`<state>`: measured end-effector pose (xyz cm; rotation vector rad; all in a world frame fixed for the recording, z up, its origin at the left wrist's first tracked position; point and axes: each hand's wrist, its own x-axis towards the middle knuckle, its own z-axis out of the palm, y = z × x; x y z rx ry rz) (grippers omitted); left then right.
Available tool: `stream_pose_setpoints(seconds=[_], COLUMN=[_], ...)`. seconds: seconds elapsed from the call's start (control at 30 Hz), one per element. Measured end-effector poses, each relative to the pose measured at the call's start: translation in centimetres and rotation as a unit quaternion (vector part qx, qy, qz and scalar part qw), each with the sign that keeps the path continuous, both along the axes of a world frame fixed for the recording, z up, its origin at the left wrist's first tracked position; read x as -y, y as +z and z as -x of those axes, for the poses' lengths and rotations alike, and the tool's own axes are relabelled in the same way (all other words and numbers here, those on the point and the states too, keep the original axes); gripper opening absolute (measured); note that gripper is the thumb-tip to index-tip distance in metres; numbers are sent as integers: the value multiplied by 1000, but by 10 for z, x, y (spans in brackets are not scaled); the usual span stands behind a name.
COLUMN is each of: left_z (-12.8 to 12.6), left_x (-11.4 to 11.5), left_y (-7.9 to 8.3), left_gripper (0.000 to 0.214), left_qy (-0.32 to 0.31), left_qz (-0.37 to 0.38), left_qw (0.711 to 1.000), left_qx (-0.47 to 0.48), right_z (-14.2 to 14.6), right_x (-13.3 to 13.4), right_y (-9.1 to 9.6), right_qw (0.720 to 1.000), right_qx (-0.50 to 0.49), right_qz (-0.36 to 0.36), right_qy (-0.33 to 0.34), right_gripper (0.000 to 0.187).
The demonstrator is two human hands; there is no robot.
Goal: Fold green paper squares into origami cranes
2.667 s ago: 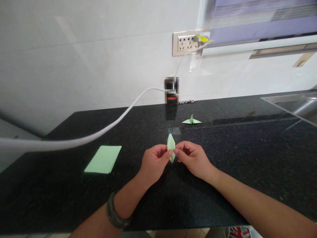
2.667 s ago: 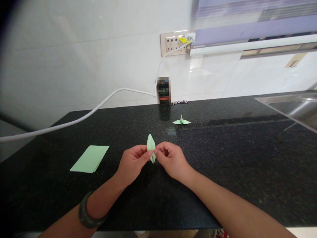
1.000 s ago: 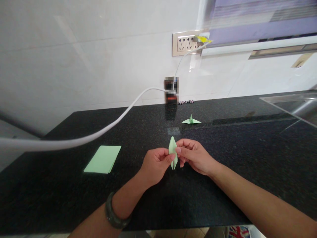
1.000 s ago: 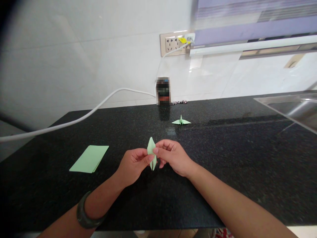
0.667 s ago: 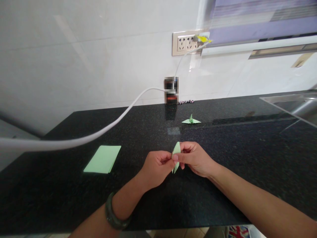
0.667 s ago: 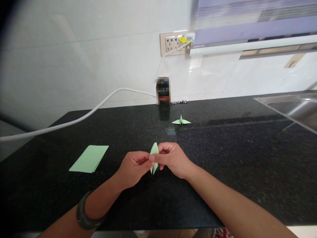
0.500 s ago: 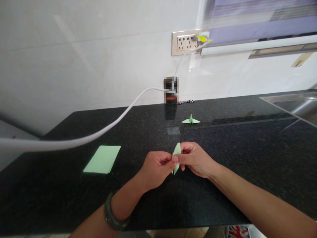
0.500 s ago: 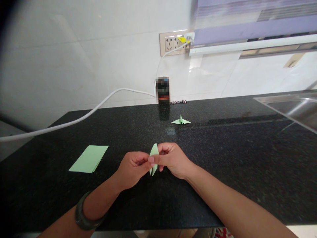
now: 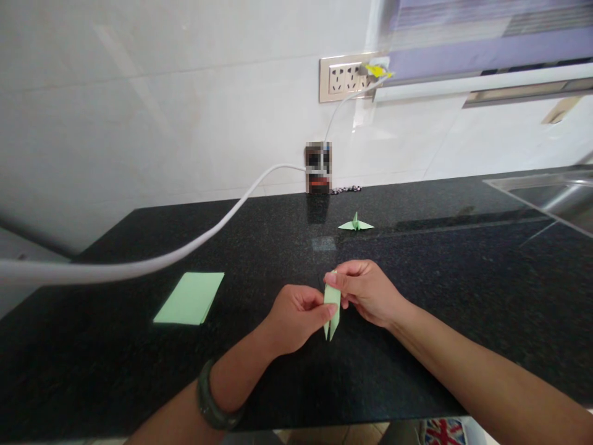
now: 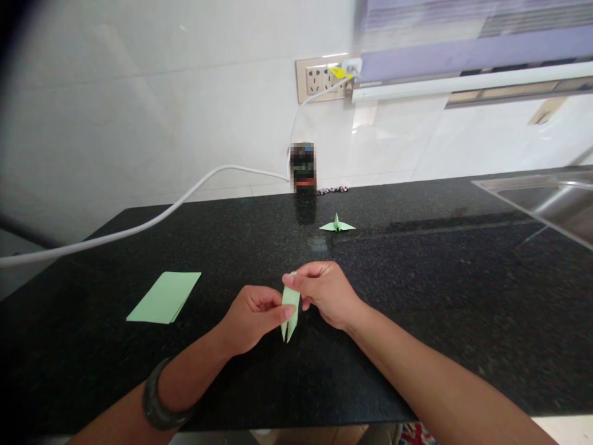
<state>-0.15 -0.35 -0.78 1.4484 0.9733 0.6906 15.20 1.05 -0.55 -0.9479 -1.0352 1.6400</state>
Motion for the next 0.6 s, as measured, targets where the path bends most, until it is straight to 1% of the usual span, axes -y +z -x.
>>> stream_pose_setpoints(seconds=[0.1, 0.2, 0.27, 0.33, 0.4, 0.43, 0.6], left_z=[-1, 0, 3, 4, 5, 4, 2], left_x=[-2, -7, -12, -14, -14, -14, -11], left_y=[0, 0, -2, -4, -5, -6, -6], left_gripper=[21, 22, 22, 23, 23, 23, 24], left_qy=[16, 77, 136, 166, 172, 170, 178], left_qz=[25, 33, 16, 7, 3, 2, -23], left_qw=[999, 994, 985, 980, 978, 979, 980], left_qx=[24, 76, 101, 114, 117, 116, 90], right_z=[-1, -2, -2, -2, 0, 1, 4], right_x=[-2, -4, -3, -1, 2, 3, 6], right_y=[0, 0, -1, -3, -5, -5, -4], right_qw=[1000, 998, 996, 990, 982, 979, 976], right_qx=[9, 30, 65, 115, 151, 161, 182], right_qz=[-19, -41, -55, -65, -71, -75, -86], right_qy=[-16, -35, -13, 43, 90, 101, 87], right_gripper=[29, 31, 32, 32, 32, 31, 32])
